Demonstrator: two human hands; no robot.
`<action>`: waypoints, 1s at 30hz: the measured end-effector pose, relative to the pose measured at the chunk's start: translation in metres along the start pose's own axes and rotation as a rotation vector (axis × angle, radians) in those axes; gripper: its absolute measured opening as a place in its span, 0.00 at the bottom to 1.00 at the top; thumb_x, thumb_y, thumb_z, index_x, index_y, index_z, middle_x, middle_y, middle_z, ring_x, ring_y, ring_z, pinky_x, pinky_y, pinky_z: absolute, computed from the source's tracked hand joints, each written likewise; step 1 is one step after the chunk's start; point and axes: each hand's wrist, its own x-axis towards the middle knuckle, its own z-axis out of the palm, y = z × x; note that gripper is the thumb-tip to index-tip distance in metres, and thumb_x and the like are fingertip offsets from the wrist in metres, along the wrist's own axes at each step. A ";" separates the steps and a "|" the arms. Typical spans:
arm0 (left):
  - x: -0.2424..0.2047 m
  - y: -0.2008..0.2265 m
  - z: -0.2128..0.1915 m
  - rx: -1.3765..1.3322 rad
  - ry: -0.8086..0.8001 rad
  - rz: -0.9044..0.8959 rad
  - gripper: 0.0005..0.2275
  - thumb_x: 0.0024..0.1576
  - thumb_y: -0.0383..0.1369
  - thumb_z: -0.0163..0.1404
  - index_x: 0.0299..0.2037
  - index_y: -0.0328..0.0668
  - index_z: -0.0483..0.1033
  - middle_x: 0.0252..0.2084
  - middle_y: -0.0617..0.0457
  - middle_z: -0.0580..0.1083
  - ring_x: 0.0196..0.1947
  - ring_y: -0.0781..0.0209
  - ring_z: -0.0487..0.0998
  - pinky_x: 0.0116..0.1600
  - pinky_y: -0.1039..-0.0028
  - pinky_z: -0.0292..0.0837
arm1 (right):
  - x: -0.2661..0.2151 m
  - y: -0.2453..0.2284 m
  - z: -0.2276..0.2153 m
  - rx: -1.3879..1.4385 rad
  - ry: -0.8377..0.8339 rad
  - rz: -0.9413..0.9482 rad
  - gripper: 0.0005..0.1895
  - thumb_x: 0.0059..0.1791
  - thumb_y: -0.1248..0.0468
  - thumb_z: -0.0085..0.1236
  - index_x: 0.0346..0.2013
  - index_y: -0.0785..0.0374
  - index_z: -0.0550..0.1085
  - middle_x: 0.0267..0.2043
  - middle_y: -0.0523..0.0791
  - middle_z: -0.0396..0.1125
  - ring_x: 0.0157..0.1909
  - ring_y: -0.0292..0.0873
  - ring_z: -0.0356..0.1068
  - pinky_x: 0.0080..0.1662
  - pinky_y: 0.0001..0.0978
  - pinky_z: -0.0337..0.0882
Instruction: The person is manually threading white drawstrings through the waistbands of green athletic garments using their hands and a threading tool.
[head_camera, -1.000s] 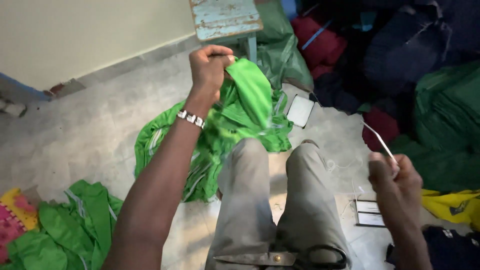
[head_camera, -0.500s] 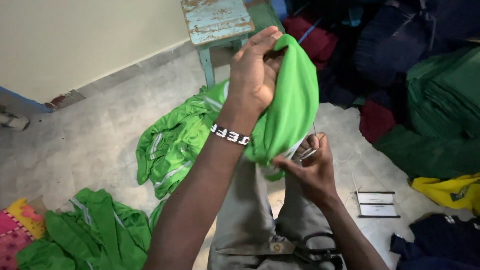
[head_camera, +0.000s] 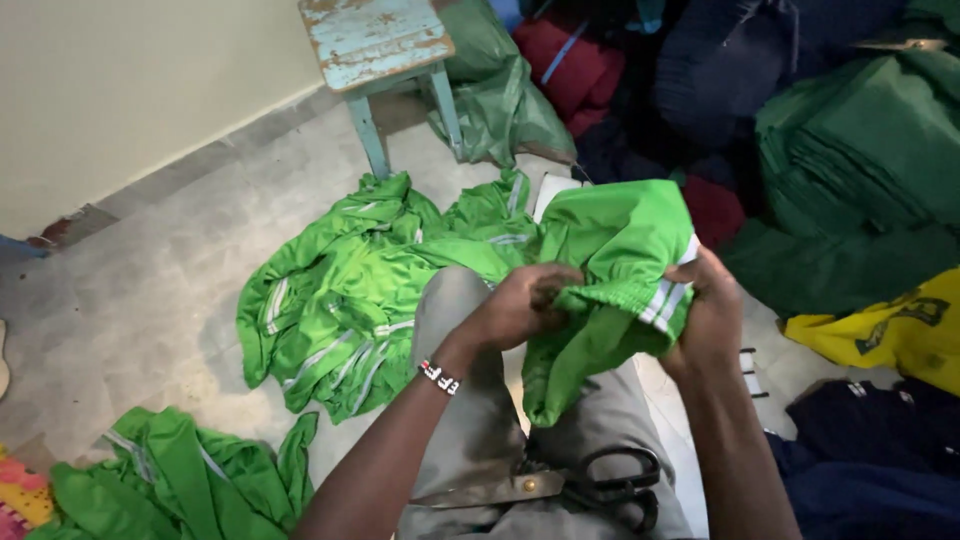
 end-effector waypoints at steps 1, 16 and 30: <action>-0.003 -0.003 -0.002 0.000 0.089 0.000 0.19 0.49 0.30 0.65 0.52 0.45 0.79 0.43 0.51 0.79 0.46 0.63 0.78 0.56 0.69 0.77 | 0.006 -0.003 -0.008 -0.049 -0.005 -0.022 0.10 0.37 0.73 0.53 0.32 0.61 0.70 0.29 0.50 0.71 0.28 0.46 0.78 0.35 0.40 0.83; -0.019 0.146 0.023 -0.077 0.566 0.411 0.05 0.50 0.19 0.59 0.33 0.39 0.83 0.39 0.53 0.71 0.42 0.68 0.72 0.53 0.73 0.75 | -0.031 0.039 0.006 -0.976 -0.407 -0.608 0.33 0.34 0.65 0.79 0.48 0.66 0.71 0.45 0.52 0.73 0.50 0.52 0.74 0.52 0.42 0.73; -0.089 0.143 -0.005 1.075 0.649 0.567 0.17 0.59 0.42 0.40 0.38 0.34 0.76 0.42 0.46 0.75 0.41 0.48 0.73 0.48 0.58 0.69 | 0.001 -0.015 -0.059 -1.157 0.048 -0.822 0.11 0.55 0.81 0.46 0.40 0.65 0.58 0.34 0.45 0.58 0.28 0.37 0.53 0.30 0.29 0.57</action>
